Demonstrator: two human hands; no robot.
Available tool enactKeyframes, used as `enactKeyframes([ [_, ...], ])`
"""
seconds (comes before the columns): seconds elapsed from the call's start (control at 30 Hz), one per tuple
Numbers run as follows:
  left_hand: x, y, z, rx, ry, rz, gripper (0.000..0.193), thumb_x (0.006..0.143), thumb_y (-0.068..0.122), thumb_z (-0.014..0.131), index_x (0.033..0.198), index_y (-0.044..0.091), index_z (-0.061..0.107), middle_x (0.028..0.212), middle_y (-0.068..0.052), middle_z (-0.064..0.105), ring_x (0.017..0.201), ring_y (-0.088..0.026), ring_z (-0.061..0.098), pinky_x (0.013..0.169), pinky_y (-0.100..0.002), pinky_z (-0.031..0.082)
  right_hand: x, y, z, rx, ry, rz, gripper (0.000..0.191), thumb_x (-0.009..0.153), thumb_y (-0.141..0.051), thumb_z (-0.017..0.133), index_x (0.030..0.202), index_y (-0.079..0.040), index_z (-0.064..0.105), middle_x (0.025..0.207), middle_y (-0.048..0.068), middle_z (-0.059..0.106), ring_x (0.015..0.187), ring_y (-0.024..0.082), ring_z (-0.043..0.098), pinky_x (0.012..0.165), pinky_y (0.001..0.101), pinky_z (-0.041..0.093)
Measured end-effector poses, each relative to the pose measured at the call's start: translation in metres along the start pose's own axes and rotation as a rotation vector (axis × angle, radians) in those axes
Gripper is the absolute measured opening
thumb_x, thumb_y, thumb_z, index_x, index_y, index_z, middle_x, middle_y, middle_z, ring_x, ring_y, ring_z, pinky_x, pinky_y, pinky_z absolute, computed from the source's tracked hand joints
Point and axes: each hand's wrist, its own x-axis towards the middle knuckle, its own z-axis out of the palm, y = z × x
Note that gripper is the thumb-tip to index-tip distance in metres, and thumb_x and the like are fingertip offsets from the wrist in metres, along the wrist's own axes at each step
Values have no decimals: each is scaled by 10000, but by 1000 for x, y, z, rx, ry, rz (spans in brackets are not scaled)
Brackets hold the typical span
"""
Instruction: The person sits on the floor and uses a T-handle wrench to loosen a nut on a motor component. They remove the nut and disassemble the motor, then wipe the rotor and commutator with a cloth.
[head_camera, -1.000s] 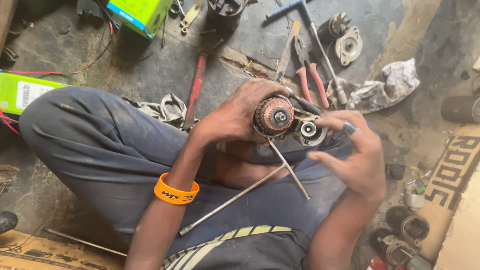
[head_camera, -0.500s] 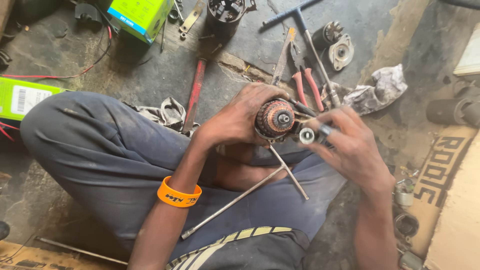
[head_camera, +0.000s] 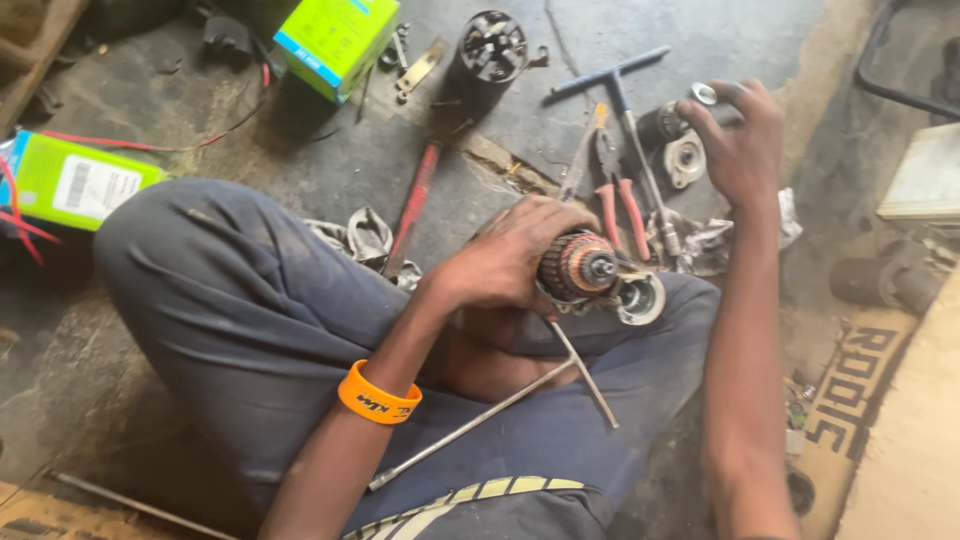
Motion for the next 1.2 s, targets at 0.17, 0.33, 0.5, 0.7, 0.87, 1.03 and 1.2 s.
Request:
enactKeyframes([
  [0.17, -2, -2, 0, 15, -3, 6, 967, 467, 193, 973, 1339, 176, 556, 1362, -77, 576, 1347, -344, 459, 1154, -462, 374, 51, 1, 39, -157, -172, 7, 309, 952, -221, 833, 1196, -44, 767, 1049, 152, 747, 818, 293, 685, 782, 430, 531],
  [0.33, -3, -2, -1, 2, -21, -6, 1028, 431, 198, 978, 1360, 171, 539, 1373, -73, 559, 1373, -326, 447, 1161, -468, 344, 67, 8, 50, -470, -318, -176, 258, 889, -273, 862, 1094, -126, 808, 985, 139, 760, 912, 347, 693, 868, 497, 515],
  [0.5, -3, 1, -1, 14, -31, -18, 997, 444, 197, 968, 1350, 183, 554, 1386, -63, 557, 1373, -311, 450, 1174, -454, 351, 66, 13, 52, -551, -375, -153, 211, 837, -262, 864, 1033, -192, 824, 977, 89, 772, 972, 363, 675, 905, 513, 500],
  [0.7, -3, 0, -1, 38, -20, 15, 978, 473, 214, 968, 1351, 161, 541, 1393, -56, 566, 1382, -317, 459, 1182, -462, 342, 69, 14, 62, -491, -430, -75, 303, 776, -226, 875, 1067, -163, 818, 982, 153, 750, 965, 390, 673, 881, 484, 520],
  [0.87, -4, -3, 2, 32, -23, 22, 941, 519, 217, 965, 1360, 151, 548, 1402, -66, 565, 1385, -324, 468, 1215, -471, 323, 35, 7, 40, -58, -238, -173, 345, 912, -130, 831, 1217, -10, 724, 1238, 193, 728, 1129, 334, 688, 981, 429, 523],
  [1.03, -2, -7, 5, 46, -10, 78, 936, 563, 228, 966, 1383, 119, 530, 1404, -90, 551, 1388, -329, 466, 1226, -475, 313, -91, -34, -9, 403, -63, 296, 309, 1031, -134, 689, 1289, 33, 655, 1229, 132, 686, 1122, 200, 683, 1001, 350, 559],
  [1.2, -2, -5, 4, 58, -48, 58, 923, 573, 238, 969, 1376, 120, 531, 1386, -84, 569, 1370, -338, 473, 1207, -454, 358, -196, -69, 8, 1118, 148, 289, 607, 999, -383, 805, 1404, 10, 582, 1252, 129, 678, 1213, 221, 666, 1144, 359, 532],
])
